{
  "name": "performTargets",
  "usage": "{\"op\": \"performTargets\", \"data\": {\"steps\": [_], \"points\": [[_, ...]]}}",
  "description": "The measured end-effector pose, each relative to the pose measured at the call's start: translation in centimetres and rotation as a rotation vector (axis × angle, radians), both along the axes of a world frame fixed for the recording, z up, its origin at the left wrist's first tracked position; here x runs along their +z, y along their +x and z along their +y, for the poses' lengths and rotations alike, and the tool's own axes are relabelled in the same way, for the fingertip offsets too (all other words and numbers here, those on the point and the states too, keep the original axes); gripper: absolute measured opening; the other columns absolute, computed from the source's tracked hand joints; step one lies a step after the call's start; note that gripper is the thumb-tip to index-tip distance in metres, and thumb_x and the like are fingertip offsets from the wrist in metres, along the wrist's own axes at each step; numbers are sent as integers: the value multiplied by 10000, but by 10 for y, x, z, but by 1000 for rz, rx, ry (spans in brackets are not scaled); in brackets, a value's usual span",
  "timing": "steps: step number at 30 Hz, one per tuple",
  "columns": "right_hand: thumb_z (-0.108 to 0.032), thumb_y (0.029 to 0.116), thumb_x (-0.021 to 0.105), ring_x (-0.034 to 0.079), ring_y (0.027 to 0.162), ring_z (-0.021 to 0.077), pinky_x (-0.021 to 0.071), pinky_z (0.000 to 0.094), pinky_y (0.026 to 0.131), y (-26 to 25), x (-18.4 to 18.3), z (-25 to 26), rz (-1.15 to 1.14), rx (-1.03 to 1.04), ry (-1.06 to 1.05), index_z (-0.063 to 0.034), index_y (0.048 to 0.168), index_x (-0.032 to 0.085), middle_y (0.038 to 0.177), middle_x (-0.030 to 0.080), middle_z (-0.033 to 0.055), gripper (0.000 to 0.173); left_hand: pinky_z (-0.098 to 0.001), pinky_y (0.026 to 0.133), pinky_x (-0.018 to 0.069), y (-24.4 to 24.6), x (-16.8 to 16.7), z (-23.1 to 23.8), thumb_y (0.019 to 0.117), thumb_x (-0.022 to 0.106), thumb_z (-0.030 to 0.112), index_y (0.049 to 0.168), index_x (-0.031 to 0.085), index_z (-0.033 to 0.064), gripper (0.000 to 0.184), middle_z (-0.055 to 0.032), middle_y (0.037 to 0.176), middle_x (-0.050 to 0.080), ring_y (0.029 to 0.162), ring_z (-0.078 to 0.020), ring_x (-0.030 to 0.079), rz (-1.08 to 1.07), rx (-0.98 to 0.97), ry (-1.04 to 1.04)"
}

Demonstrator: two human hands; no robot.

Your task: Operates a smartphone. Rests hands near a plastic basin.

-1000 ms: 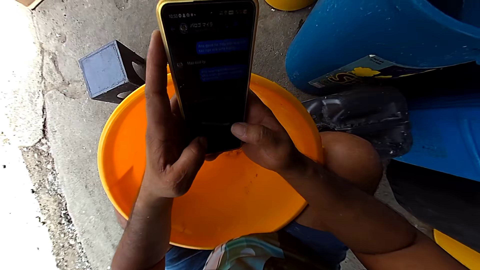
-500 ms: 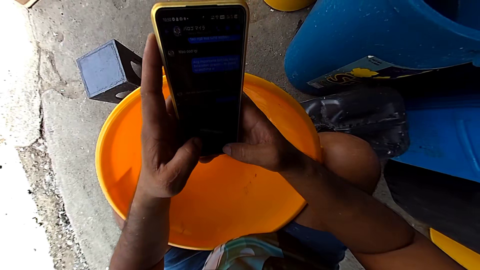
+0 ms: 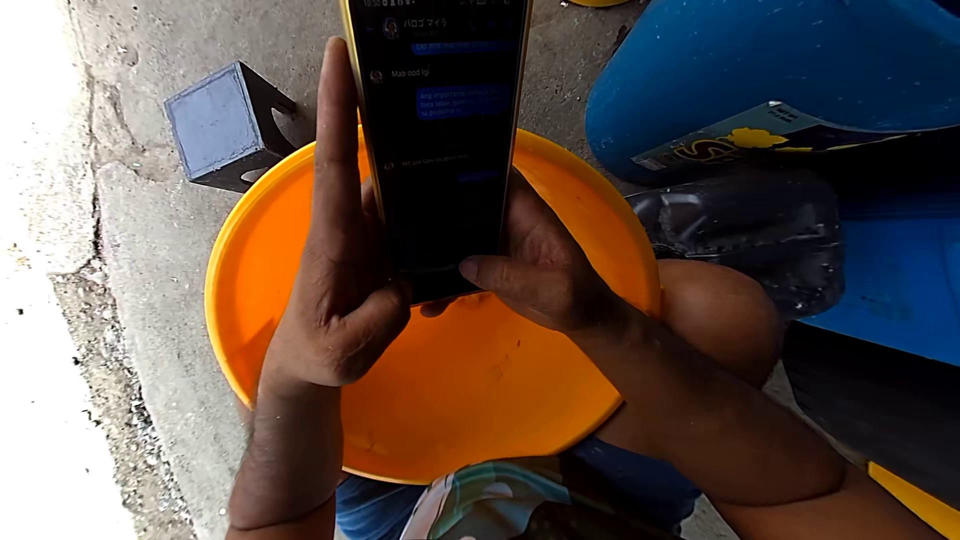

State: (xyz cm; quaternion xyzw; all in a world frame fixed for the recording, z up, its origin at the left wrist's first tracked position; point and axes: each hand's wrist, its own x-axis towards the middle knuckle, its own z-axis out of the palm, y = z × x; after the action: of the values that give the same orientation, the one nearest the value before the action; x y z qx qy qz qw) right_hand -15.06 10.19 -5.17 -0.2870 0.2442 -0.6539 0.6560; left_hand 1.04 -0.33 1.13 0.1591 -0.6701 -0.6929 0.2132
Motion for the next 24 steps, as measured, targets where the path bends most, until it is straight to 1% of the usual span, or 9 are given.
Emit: {"op": "performTargets", "data": {"steps": [2,5,7,11,14,18,20,22,24], "points": [[101,889,471,696,1021,336,654,499,682,1,-1,-1,14,-26,-4,-112,1476,299,1256,571,185,649,-375,859,641,0,1,1,755,569,-26,1594,-203,118,1148,-118,1450,480,1182,-221,638,-11,-6,-19],[65,940,573,716,942,312,657,436,613,6,1,-3,41,-105,2,-93,1431,368,1192,604,185,555,-387,861,642,-1,3,3,717,564,-48,1602,-198,126,1180,-124,1470,465,1203,-231,625,-36,-2,-52],[74,946,607,719,910,311,655,422,589,8,3,-4,66,-147,16,-73,1408,388,1159,610,195,532,-380,846,644,-2,2,4,713,545,-67,1603,-198,131,1176,-121,1469,460,1196,-223,625,-36,-8,-69],[52,915,540,698,989,300,655,455,660,5,-1,-2,64,-99,-26,-96,1447,332,1216,579,172,590,-393,880,631,-2,-1,1,806,469,-89,1604,-182,117,1051,-126,1447,488,1194,-224,628,-5,-16,-77],[92,882,454,686,1016,333,646,506,677,5,-3,-2,19,-81,-20,-94,1463,315,1243,563,191,625,-393,884,629,-1,-2,-1,807,474,-82,1602,-187,109,1051,-124,1435,500,1188,-220,632,-4,-11,-86],[-9,958,381,680,1045,301,643,501,705,4,-4,-2,8,-74,-19,-110,1464,350,1252,572,165,517,-376,841,639,-1,-1,-1,756,484,-81,1604,-183,141,1102,-112,1437,497,1157,-210,647,17,-14,-23],[-74,994,350,679,1056,284,641,492,708,4,-3,-2,7,-77,-5,-126,1472,358,1267,574,150,481,-383,852,636,-1,1,-1,761,494,-71,1596,-194,125,1100,-119,1433,486,1159,-214,640,10,-30,-45],[-79,994,371,671,1077,293,640,503,725,4,-4,-2,-8,-65,-23,-130,1482,345,1283,563,152,491,-383,879,632,1,2,-1,787,516,-49,1593,-200,108,1089,-119,1441,475,1177,-214,631,4,-37,-54],[-30,953,481,669,1089,311,647,502,744,2,-5,-1,-1,-43,-58,-130,1499,303,1296,552,160,582,-381,883,631,1,2,0,767,518,-56,1596,-182,102,1096,-119,1439,475,1182,-215,628,2,-29,-42]]}}
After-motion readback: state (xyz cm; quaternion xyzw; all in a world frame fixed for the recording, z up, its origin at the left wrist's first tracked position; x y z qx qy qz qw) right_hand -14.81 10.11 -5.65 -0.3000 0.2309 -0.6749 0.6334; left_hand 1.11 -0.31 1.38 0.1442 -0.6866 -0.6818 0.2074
